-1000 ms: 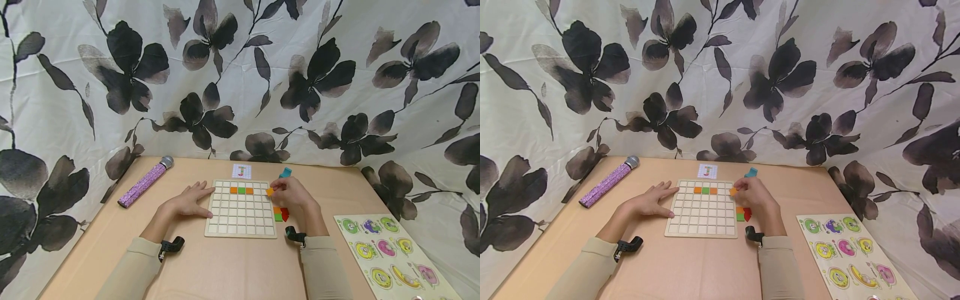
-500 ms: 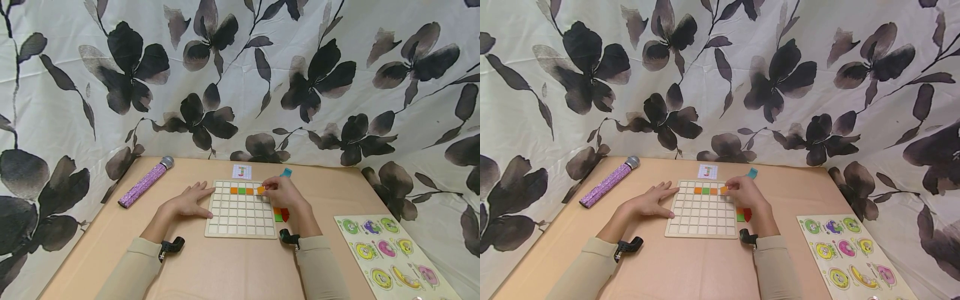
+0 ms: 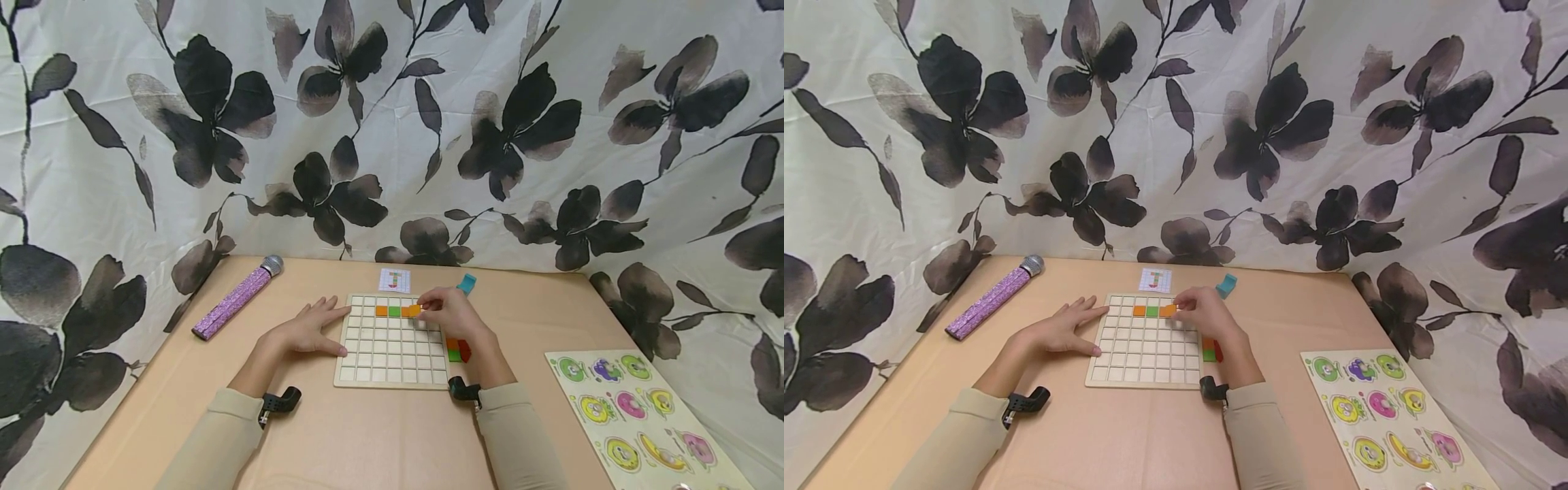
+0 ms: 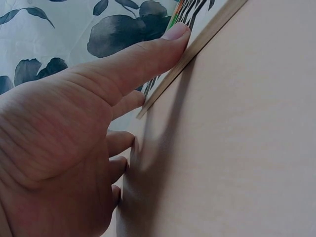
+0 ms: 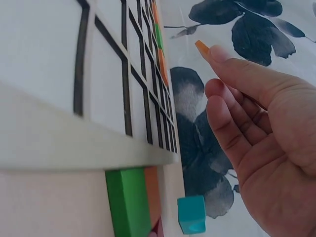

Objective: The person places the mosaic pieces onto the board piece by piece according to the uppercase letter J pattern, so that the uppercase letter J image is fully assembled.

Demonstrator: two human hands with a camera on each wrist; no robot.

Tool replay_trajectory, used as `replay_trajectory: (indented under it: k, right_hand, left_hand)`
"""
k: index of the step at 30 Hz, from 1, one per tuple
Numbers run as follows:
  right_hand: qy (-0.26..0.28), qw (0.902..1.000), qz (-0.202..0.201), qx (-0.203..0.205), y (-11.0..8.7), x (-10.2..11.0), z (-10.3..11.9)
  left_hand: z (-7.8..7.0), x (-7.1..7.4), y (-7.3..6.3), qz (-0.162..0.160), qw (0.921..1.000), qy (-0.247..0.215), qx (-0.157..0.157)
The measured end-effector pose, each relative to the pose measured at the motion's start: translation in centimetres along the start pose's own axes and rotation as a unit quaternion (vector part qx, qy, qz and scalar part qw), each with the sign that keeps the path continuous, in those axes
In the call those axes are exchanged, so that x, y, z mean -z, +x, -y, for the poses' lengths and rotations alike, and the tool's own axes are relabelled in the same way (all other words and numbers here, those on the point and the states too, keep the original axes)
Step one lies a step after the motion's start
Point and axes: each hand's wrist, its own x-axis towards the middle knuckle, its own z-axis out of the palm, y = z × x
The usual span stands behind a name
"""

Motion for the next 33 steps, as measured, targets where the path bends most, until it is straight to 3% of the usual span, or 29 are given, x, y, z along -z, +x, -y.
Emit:
replay_trajectory:
  k: [13, 27, 33]
  right_hand:
    - [-0.004, 0.9998, -0.011, -0.015, 0.9, -1.5, 0.8]
    - [0.020, 0.9996, 0.016, -0.009, 1.3, -3.1, 1.4]
    - [0.006, 0.9998, 0.019, -0.004, 1.5, -3.7, 1.3]
  left_hand:
    - [0.1, 0.1, -0.2, -0.005, 1.0000, -0.007, 0.000]
    - [-0.1, 0.2, -0.1, -0.003, 1.0000, -0.003, -0.005]
    - [-0.1, 0.2, -0.2, -0.005, 1.0000, -0.002, -0.006]
